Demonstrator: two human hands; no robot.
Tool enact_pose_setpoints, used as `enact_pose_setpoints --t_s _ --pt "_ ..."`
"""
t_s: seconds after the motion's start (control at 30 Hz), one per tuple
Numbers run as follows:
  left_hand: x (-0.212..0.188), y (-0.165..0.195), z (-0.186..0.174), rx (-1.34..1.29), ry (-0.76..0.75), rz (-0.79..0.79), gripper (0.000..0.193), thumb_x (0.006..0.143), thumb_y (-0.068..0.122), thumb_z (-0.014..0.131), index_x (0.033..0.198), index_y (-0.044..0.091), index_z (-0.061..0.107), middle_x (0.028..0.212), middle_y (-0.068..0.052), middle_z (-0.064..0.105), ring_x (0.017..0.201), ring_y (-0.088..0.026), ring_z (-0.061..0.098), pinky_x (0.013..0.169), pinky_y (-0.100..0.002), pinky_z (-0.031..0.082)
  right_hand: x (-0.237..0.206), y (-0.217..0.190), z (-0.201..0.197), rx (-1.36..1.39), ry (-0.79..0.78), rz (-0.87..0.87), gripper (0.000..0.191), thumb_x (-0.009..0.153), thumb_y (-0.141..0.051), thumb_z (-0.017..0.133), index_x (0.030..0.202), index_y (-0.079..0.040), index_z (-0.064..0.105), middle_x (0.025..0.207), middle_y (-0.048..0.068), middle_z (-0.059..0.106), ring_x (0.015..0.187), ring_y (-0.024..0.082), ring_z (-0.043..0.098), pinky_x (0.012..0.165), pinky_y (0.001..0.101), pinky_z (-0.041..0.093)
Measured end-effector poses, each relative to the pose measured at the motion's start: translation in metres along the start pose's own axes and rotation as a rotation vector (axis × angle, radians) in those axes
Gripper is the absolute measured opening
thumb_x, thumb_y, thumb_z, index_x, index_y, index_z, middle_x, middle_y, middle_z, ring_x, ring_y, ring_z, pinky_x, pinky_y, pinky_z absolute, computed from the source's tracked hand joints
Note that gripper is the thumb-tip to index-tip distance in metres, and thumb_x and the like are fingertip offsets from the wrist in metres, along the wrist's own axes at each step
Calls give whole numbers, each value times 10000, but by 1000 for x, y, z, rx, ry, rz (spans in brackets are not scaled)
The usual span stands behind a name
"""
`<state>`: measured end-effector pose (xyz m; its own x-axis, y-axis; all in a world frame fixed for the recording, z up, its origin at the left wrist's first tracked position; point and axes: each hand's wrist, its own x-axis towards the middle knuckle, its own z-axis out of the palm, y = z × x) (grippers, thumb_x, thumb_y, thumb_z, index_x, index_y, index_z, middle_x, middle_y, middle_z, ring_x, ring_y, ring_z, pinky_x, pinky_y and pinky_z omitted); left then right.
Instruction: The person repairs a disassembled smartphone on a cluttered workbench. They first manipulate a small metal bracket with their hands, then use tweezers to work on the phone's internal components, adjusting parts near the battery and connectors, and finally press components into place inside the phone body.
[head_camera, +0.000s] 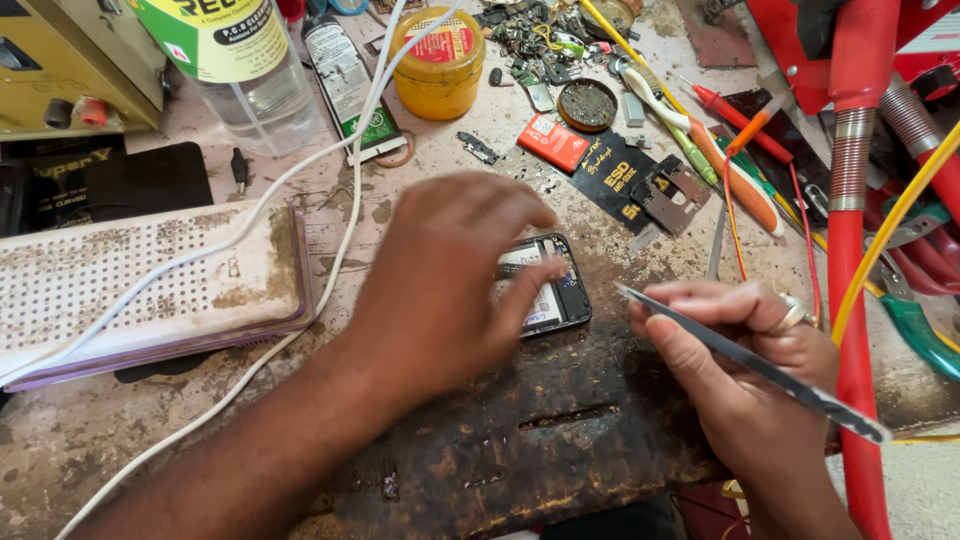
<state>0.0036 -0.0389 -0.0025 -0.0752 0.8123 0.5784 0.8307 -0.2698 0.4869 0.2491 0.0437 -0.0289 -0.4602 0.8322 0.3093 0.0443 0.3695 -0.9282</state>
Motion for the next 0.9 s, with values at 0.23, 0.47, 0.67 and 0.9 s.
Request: enact_pose_setpoints --t_s 0.23,0.47,0.67,0.9 --pt "-12 10 15 216 -220 107 594 774 547 735 1190 127 680 1483 -215 500 1493 -471 236 1180 -712 -20 -4 -2 8 -42 9 45 180 937 47 684 1097 -4 620 1001 147 748 921 183 767 856 292 638" --pt "-10 7 17 248 -266 -51 886 779 586 742 1373 -32 518 1428 -270 495 1402 -422 339 1184 -642 51 3 -9 9 -80 -47 122 235 844 66 748 1053 15 652 1041 121 773 974 163 766 878 281 618" --pt "-10 8 15 179 -180 -30 805 739 486 802 1318 -17 559 1349 -222 594 1300 -389 500 1137 -572 252 -3 -6 11 -141 -9 82 251 839 49 773 1036 0 625 1001 107 777 971 154 772 870 278 631" --pt "-11 9 11 -21 -130 -47 769 696 336 885 1309 -6 573 1273 -191 626 1222 -376 544 1030 -476 431 -2 -5 10 -189 -35 72 225 845 47 776 1006 -8 629 982 108 771 957 154 768 843 271 629"
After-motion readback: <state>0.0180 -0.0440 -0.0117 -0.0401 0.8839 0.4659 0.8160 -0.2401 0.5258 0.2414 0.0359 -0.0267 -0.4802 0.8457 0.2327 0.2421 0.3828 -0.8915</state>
